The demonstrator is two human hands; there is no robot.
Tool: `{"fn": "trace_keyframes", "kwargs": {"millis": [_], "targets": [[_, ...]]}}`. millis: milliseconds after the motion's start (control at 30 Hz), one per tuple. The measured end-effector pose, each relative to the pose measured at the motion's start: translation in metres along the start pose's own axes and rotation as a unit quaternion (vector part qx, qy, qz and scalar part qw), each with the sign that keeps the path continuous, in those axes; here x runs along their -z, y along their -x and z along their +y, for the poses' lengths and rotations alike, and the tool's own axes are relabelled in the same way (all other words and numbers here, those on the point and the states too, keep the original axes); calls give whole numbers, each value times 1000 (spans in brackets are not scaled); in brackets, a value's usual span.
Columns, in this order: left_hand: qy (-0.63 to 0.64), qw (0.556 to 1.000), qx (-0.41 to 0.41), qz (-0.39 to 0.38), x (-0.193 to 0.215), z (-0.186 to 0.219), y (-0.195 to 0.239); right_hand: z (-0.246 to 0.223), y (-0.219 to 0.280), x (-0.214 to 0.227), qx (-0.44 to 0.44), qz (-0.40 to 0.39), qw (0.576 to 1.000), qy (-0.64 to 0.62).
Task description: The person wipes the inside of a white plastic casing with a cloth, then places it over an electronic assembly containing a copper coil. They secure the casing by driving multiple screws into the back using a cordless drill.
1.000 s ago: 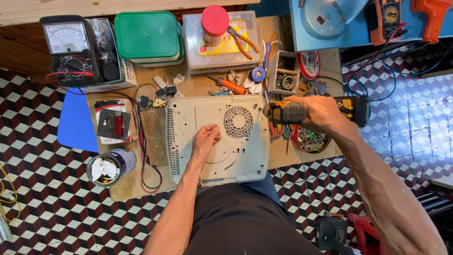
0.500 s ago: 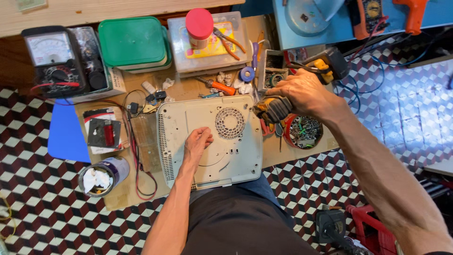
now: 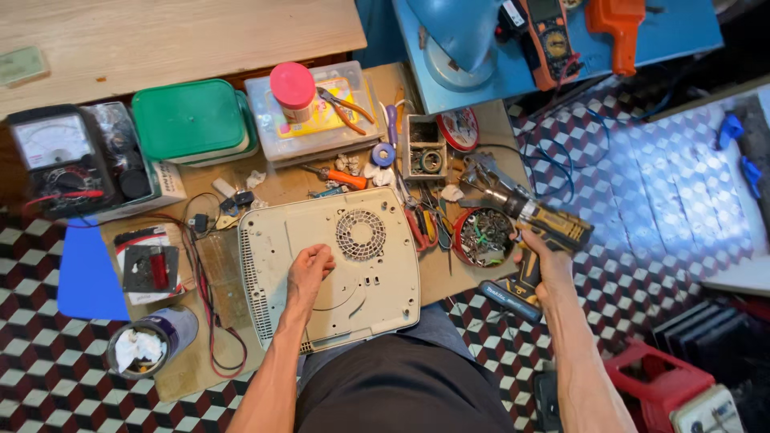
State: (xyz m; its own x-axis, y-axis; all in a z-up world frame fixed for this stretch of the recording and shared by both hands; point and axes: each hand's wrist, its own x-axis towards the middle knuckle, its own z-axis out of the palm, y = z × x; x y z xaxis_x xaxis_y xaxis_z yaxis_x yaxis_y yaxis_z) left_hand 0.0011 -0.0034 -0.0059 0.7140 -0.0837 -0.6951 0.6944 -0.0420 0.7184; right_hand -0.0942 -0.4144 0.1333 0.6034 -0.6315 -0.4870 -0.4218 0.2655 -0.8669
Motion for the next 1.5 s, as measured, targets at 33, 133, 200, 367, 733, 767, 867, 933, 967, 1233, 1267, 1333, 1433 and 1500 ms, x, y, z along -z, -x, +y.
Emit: {"fn": "trace_keyframes", "kwargs": {"millis": [33,133,200,367,733,767,867,933,967,1233,1267,1333,1433,1500], "targets": [[-32,999,-32,1,-2,2,-1,14,-13,4,-35,-15,998,-53],[-105,990,-89,43,5,-7,20,55,-55,14,-63,-56,994,-67],[-113,982,-115,95,12,-12,32,77,-83,19,-92,-96,988,-74],[4,973,-95,210,35,-29,96,115,-120,25,-149,-140,978,-53],[61,931,17,358,-3,-112,181,132,-131,45,-45,-80,967,238],[52,926,20,374,0,-115,183,128,-127,43,-38,-75,956,282],[6,914,31,405,21,-125,184,109,-109,39,-1,-43,923,383],[-34,911,17,411,41,-132,181,99,-86,38,40,-8,908,417],[-55,911,-2,409,53,-136,177,96,-71,39,148,8,904,400],[-91,963,-53,248,119,-175,121,137,31,-6,59,-139,963,224],[-77,968,-16,236,119,-176,114,151,38,-21,29,-177,960,215],[-54,977,14,206,120,-179,106,178,48,-44,-5,-197,959,205],[-4,985,12,173,128,-186,105,209,66,-61,-79,-252,957,122],[66,983,37,169,130,-186,101,214,73,-67,-106,-259,955,102]]}}
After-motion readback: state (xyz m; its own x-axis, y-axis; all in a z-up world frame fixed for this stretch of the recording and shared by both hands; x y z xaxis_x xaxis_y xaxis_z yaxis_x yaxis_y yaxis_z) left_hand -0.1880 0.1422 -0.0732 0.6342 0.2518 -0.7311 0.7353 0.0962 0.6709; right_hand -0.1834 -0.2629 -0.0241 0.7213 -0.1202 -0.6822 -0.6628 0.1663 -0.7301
